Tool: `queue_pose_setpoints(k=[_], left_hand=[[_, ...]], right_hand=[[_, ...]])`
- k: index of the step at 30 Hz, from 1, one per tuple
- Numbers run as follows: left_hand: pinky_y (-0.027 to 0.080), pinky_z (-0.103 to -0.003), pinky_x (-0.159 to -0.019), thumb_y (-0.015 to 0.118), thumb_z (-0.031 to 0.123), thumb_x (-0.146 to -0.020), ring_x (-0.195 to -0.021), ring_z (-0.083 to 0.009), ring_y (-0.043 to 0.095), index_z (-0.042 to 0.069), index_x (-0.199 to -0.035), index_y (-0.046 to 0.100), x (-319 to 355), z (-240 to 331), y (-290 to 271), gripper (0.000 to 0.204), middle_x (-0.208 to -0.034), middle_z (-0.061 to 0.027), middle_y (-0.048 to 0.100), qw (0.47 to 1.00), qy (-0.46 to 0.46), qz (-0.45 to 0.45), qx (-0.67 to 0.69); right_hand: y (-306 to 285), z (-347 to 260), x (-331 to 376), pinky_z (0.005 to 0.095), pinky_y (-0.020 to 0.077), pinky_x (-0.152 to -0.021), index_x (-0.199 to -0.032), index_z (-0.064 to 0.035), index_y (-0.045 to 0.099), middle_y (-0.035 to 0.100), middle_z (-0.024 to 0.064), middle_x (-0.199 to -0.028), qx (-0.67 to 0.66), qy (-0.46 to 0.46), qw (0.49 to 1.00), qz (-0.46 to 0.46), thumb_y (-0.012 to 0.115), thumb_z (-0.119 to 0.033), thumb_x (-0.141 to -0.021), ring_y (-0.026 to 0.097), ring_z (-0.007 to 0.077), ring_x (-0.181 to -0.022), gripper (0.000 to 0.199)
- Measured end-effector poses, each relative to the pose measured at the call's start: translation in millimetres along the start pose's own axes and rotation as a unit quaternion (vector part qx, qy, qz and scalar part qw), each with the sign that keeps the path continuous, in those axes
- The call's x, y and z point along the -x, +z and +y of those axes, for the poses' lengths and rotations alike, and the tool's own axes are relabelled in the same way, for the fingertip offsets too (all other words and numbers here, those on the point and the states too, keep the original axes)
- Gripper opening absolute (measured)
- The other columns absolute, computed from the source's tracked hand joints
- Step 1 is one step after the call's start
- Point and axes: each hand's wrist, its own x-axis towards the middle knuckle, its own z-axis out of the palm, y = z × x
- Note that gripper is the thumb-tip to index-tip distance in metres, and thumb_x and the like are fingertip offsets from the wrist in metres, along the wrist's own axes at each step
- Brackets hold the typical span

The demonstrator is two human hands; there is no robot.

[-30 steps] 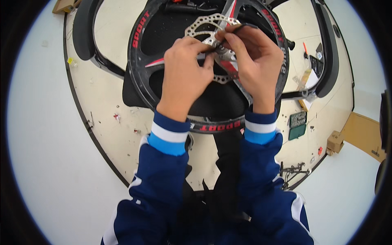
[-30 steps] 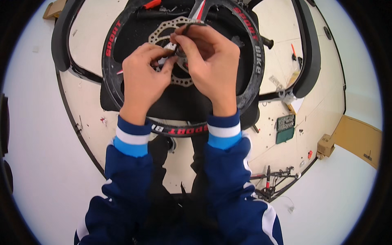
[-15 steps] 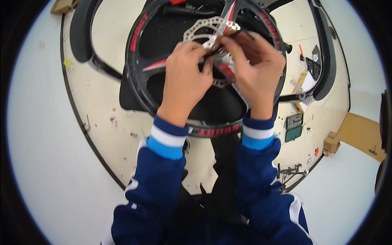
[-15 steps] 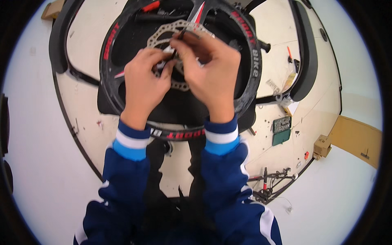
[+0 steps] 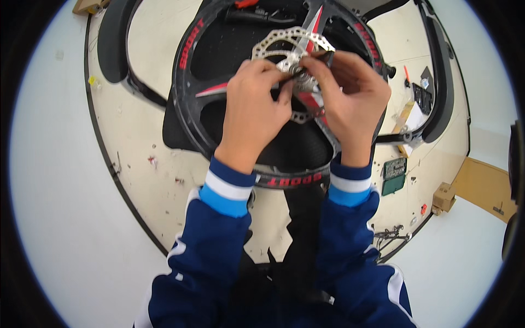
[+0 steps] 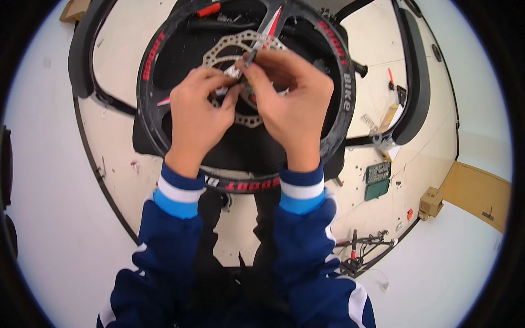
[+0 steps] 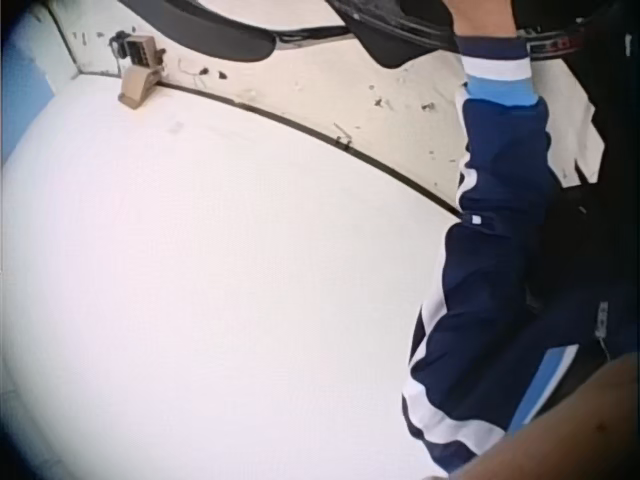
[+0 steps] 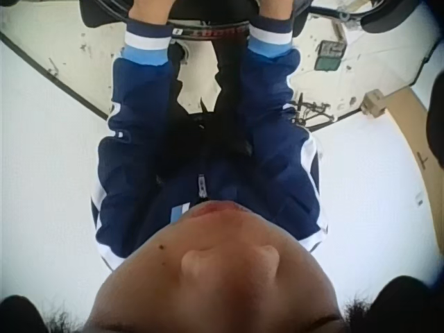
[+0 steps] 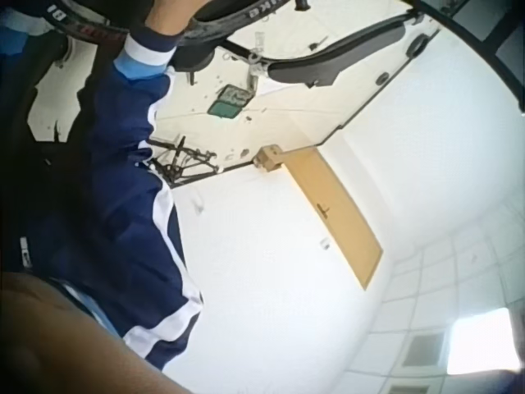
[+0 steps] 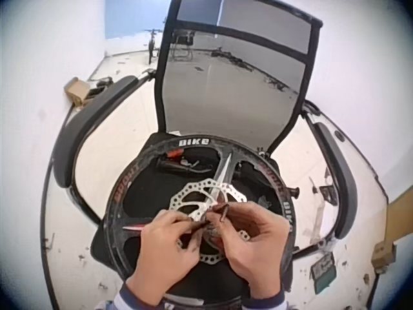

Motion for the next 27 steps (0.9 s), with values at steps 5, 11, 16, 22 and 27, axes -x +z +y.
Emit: queue_pose_setpoints(k=[5,11,16,22,27], left_hand=[[0.05,-0.03,-0.058,0.077,0.005,-0.072,-0.067,-0.024,0.064,0.002,-0.087,0.075,3.3,3.5,-0.5,0.015,-0.085,-0.0108,0.069,1.0,0.008,0.008,-0.008],[0.051,-0.032,-0.059,0.075,0.0,-0.074,-0.066,-0.0252,0.064,0.0,-0.087,0.073,3.3,-0.7,2.0,0.013,-0.084,-0.012,0.068,1.0,-0.013,0.006,0.002],[0.051,-0.033,-0.061,0.072,-0.003,-0.074,-0.068,-0.0273,0.065,-0.002,-0.087,0.071,-5.5,3.3,3.4,0.013,-0.085,-0.0136,0.068,1.0,-0.017,-0.012,0.004],[0.051,-0.031,-0.06,0.074,-0.002,-0.073,-0.066,-0.0243,0.065,-0.002,-0.086,0.072,1.8,2.1,4.1,0.014,-0.083,-0.0112,0.069,1.0,-0.011,0.013,0.007],[0.052,-0.039,-0.067,0.076,0.003,-0.071,-0.076,-0.0321,0.065,0.0,-0.084,0.073,-0.3,5.4,1.9,0.013,-0.08,-0.0132,0.068,0.998,-0.039,0.019,0.052]], right_hand=[[4.0,-6.4,4.3,0.0219,0.0555,-0.069,-0.091,0.0052,0.072,0.074,0.009,-0.082,0.03,-0.01,0.999,0.003,0.079,-0.001,-0.08,0.072,0.0136,-0.073,0.015],[6.9,4.2,3.6,0.0228,0.0552,-0.069,-0.091,0.0034,0.072,0.074,0.0081,-0.082,0.021,-0.029,0.999,0.006,0.08,-0.003,-0.079,0.072,0.0135,-0.076,0.016],[9.0,-0.1,3.0,0.0243,0.0556,-0.073,-0.101,0.0047,0.073,0.075,0.0097,-0.089,-0.03,-0.02,0.998,-0.046,0.071,-0.001,-0.085,0.073,0.0146,-0.082,0.017],[0.6,-0.5,-3.6,0.0227,0.0556,-0.071,-0.098,0.0054,0.074,0.076,0.0111,-0.088,-0.015,-0.007,0.998,-0.065,0.071,0.0,-0.086,0.072,0.013,-0.079,0.014],[8.4,-0.7,4.3,0.0214,0.055,-0.065,-0.093,0.0033,0.076,0.075,0.0092,-0.081,0.002,-0.014,0.999,-0.028,0.077,-0.003,-0.081,0.072,0.0129,-0.072,0.013]])
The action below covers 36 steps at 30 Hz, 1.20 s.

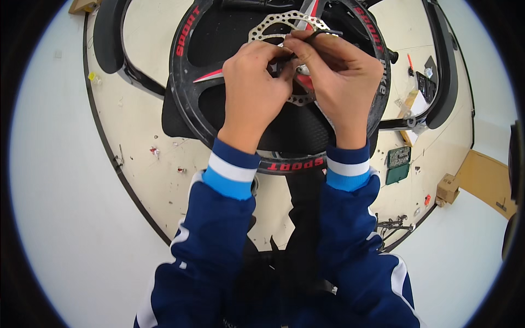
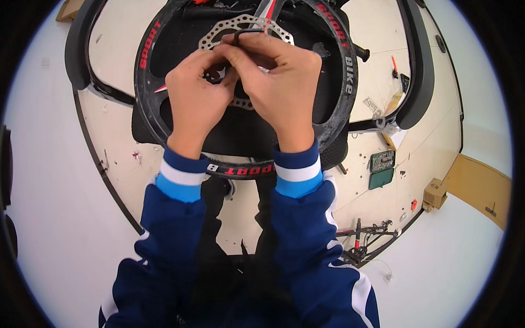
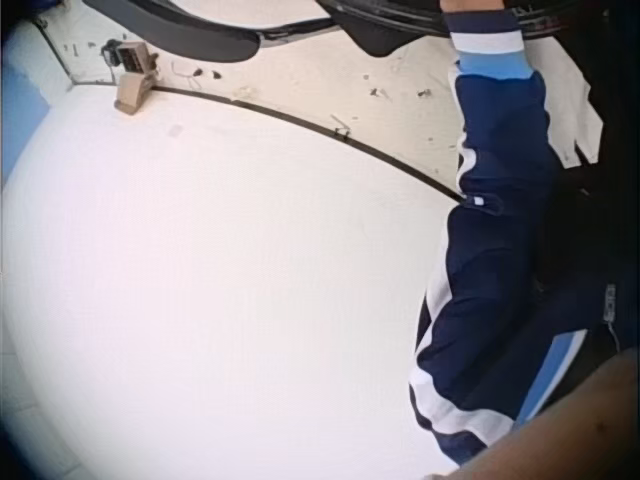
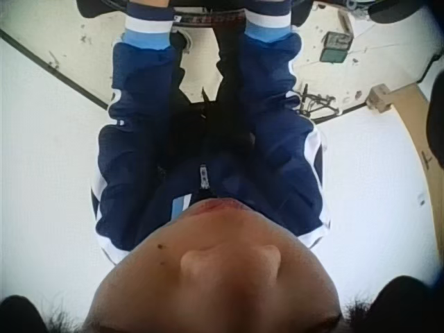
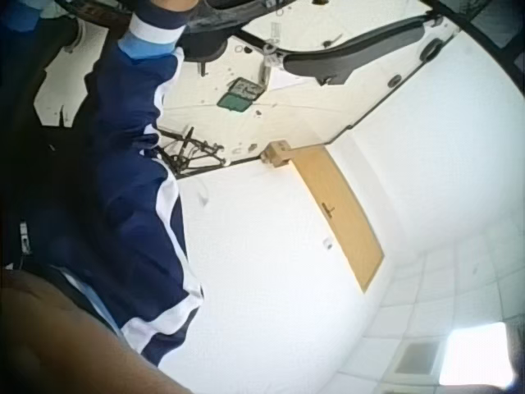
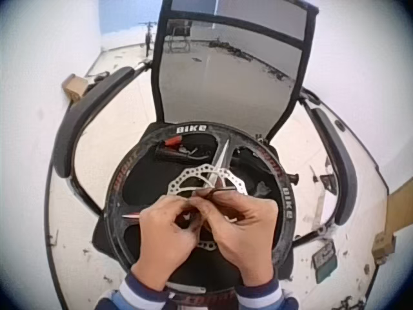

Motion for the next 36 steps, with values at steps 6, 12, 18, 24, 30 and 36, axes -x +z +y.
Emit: queue_pose_setpoints(k=[6,12,18,24,30,36], left_hand=[[0.052,-0.036,-0.062,0.074,-0.001,-0.073,-0.067,-0.0325,0.065,0.0,-0.086,0.073,2.1,6.5,0.2,0.013,-0.076,-0.0154,0.068,1.0,-0.022,-0.002,0.009],[0.051,-0.032,-0.061,0.072,0.0,-0.076,-0.066,-0.0275,0.069,-0.001,-0.09,0.072,0.6,1.9,-1.5,0.014,-0.077,-0.0153,0.069,1.0,-0.006,-0.013,-0.007],[0.051,-0.029,-0.061,0.075,0.003,-0.076,-0.063,-0.0227,0.066,0.001,-0.092,0.074,-5.3,4.5,-1.3,0.016,-0.078,-0.0144,0.069,1.0,-0.015,-0.005,0.005],[0.051,-0.027,-0.063,0.075,0.002,-0.077,-0.067,-0.0174,0.068,-0.001,-0.091,0.072,2.4,9.9,-6.4,0.015,-0.079,-0.0127,0.071,1.0,0.008,0.026,0.015],[0.051,-0.03,-0.067,0.067,-0.003,-0.08,-0.071,-0.0233,0.068,-0.003,-0.093,0.071,-0.7,4.7,-2.9,0.013,-0.083,-0.0148,0.07,0.999,0.024,-0.006,0.04],[0.051,-0.032,-0.066,0.07,-0.002,-0.078,-0.072,-0.0278,0.067,-0.002,-0.094,0.072,1.5,6.2,-8.8,0.016,-0.086,-0.0148,0.071,0.998,0.054,-0.003,0.025]], right_hand=[[-2.9,-3.8,-0.7,0.0224,0.0566,-0.069,-0.094,0.0044,0.076,0.075,0.0104,-0.083,-0.009,0.017,1.0,0.002,0.079,-0.005,-0.08,0.073,0.0138,-0.074,0.017],[-9.4,1.5,-3.3,0.0252,0.057,-0.072,-0.099,0.0031,0.074,0.076,0.011,-0.089,-0.041,0.016,0.997,-0.06,0.073,-0.002,-0.083,0.073,0.0154,-0.079,0.017],[-7.8,-2.6,-3.6,0.0248,0.0567,-0.071,-0.095,0.0041,0.074,0.075,0.0109,-0.087,0.038,-0.018,0.999,-0.022,0.076,-0.003,-0.081,0.073,0.0154,-0.079,0.016],[-5.5,4.0,-0.4,0.0247,0.0563,-0.073,-0.092,0.0011,0.073,0.074,0.0071,-0.083,0.035,-0.038,0.999,-0.008,0.081,-0.006,-0.077,0.072,0.0151,-0.077,0.018],[-4.3,6.0,-7.3,0.0258,0.0558,-0.078,-0.103,0.0016,0.074,0.076,0.0096,-0.092,-0.046,-0.067,0.996,-0.029,0.071,0.0,-0.083,0.072,0.0146,-0.084,0.021],[-7.5,0.9,-4.4,0.0247,0.0562,-0.072,-0.095,0.0029,0.076,0.076,0.0099,-0.086,-0.005,-0.047,0.999,-0.01,0.075,-0.001,-0.081,0.072,0.0147,-0.077,0.014]])
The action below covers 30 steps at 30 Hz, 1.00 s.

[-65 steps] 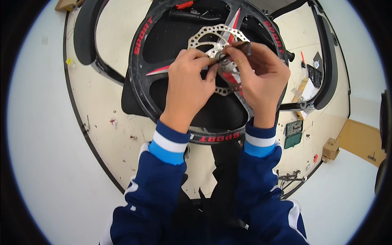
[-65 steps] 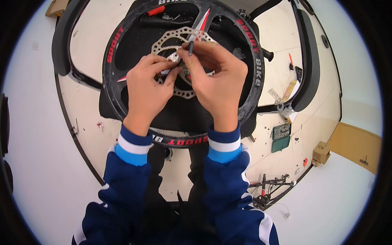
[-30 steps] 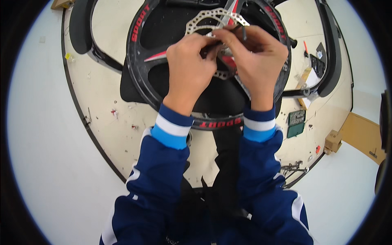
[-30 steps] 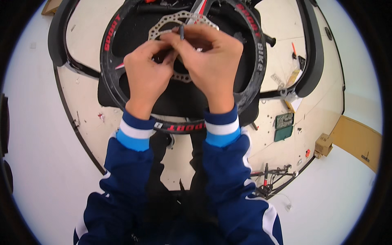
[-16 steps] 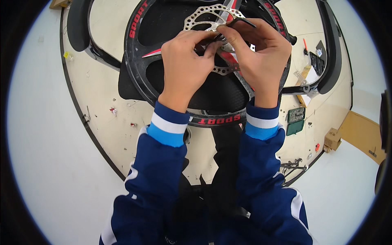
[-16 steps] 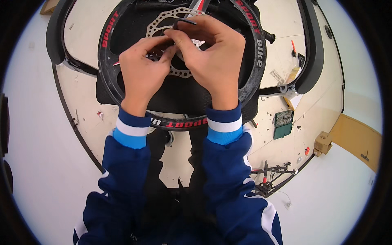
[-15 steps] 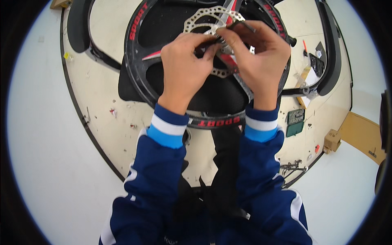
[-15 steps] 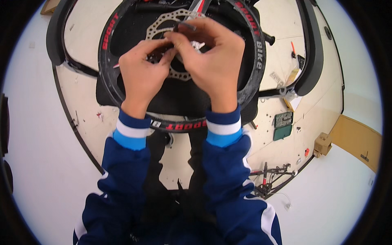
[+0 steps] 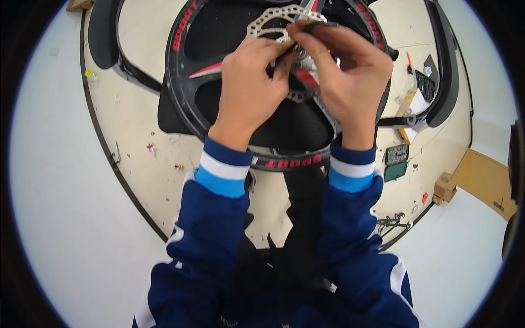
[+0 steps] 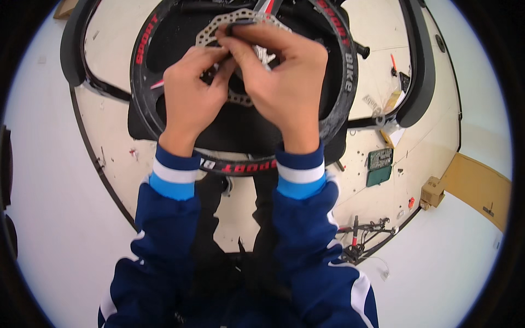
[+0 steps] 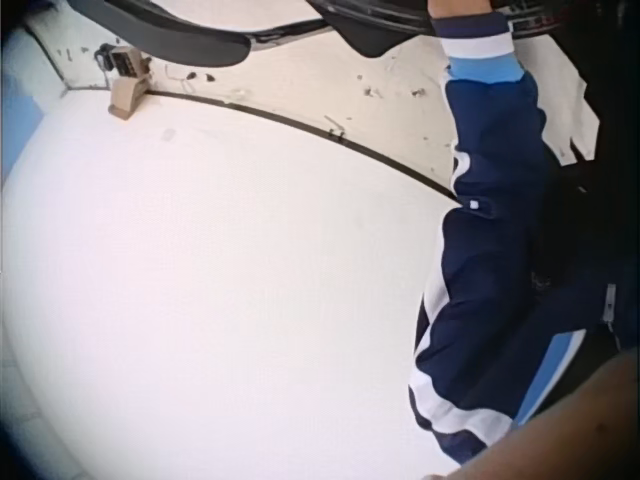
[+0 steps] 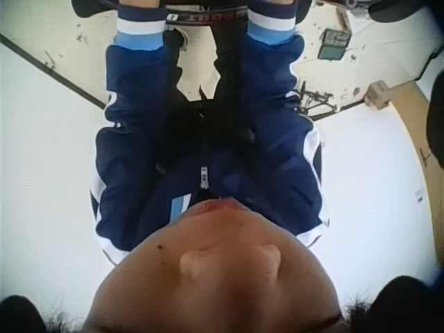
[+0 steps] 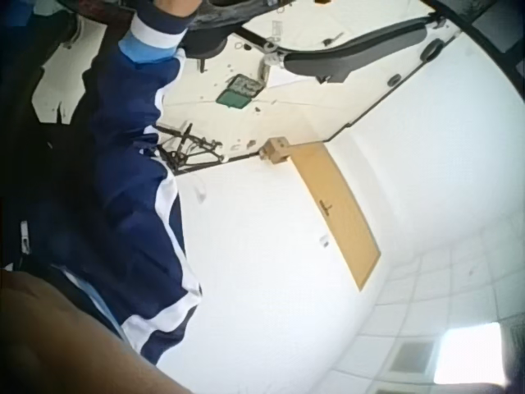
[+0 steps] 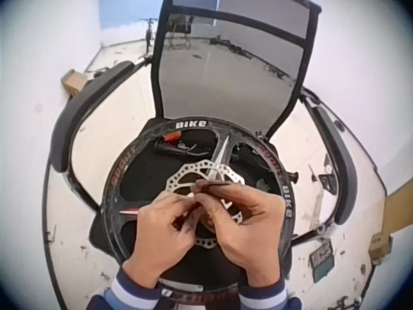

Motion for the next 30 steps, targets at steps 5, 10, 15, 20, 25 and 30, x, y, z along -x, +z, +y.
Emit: queue_pose_setpoints(k=[5,10,15,20,25,30], left_hand=[[0.052,-0.03,-0.06,0.077,0.0,-0.072,-0.067,-0.0233,0.067,0.001,-0.091,0.075,-1.5,-3.3,1.6,0.019,-0.083,-0.0122,0.072,0.997,-0.058,0.032,0.048],[0.052,-0.032,-0.062,0.073,-0.002,-0.076,-0.069,-0.0281,0.068,0.0,-0.09,0.074,1.0,-3.7,4.3,0.014,-0.079,-0.0134,0.071,0.998,-0.04,0.016,0.047],[0.051,-0.028,-0.066,0.07,-0.004,-0.08,-0.073,-0.0194,0.066,-0.004,-0.099,0.071,-5.3,-14.0,2.7,0.019,-0.089,-0.0139,0.071,0.999,0.024,-0.03,0.012],[0.051,-0.028,-0.066,0.072,-0.002,-0.079,-0.073,-0.0171,0.066,-0.003,-0.097,0.071,-5.8,-5.0,-0.1,0.018,-0.087,-0.0121,0.072,1.0,0.015,-0.004,0.021],[0.051,-0.027,-0.065,0.073,-0.002,-0.079,-0.068,-0.0143,0.065,-0.003,-0.094,0.072,-7.0,6.5,1.3,0.016,-0.077,-0.0092,0.07,0.997,-0.052,0.031,0.052],[0.052,-0.028,-0.073,0.064,-0.009,-0.081,-0.08,-0.0198,0.067,-0.006,-0.098,0.07,-9.4,-5.4,-7.6,0.018,-0.088,-0.0131,0.071,0.997,-0.004,-0.043,0.07]], right_hand=[[4.0,-2.0,0.0,0.0235,0.0556,-0.071,-0.09,0.0012,0.076,0.075,0.0073,-0.083,-0.026,0.029,0.999,0.021,0.08,-0.003,-0.076,0.071,0.012,-0.077,0.015],[4.0,-0.1,-1.2,0.0253,0.0562,-0.076,-0.096,0.0019,0.074,0.074,0.009,-0.089,-0.032,0.003,0.999,0.004,0.076,-0.002,-0.08,0.071,0.014,-0.08,0.017],[2.2,-1.0,-1.0,0.0272,0.0577,-0.077,-0.1,0.0037,0.074,0.075,0.0114,-0.094,-0.075,0.023,0.997,-0.023,0.07,0.003,-0.084,0.073,0.0162,-0.084,0.017],[-1.3,-9.6,-1.6,0.0251,0.0575,-0.074,-0.095,0.0041,0.074,0.075,0.011,-0.087,-0.004,0.047,0.999,-0.007,0.078,-0.001,-0.079,0.072,0.0153,-0.08,0.018],[5.8,1.9,-1.0,0.0244,0.0562,-0.074,-0.097,0.0023,0.075,0.074,0.0085,-0.087,-0.039,0.026,0.999,0.019,0.079,-0.002,-0.077,0.07,0.0128,-0.078,0.022],[3.9,2.9,-3.9,0.0255,0.0556,-0.078,-0.106,-0.0003,0.075,0.075,0.0086,-0.092,-0.069,-0.013,0.997,-0.028,0.073,-0.001,-0.083,0.071,0.0142,-0.085,0.024]])
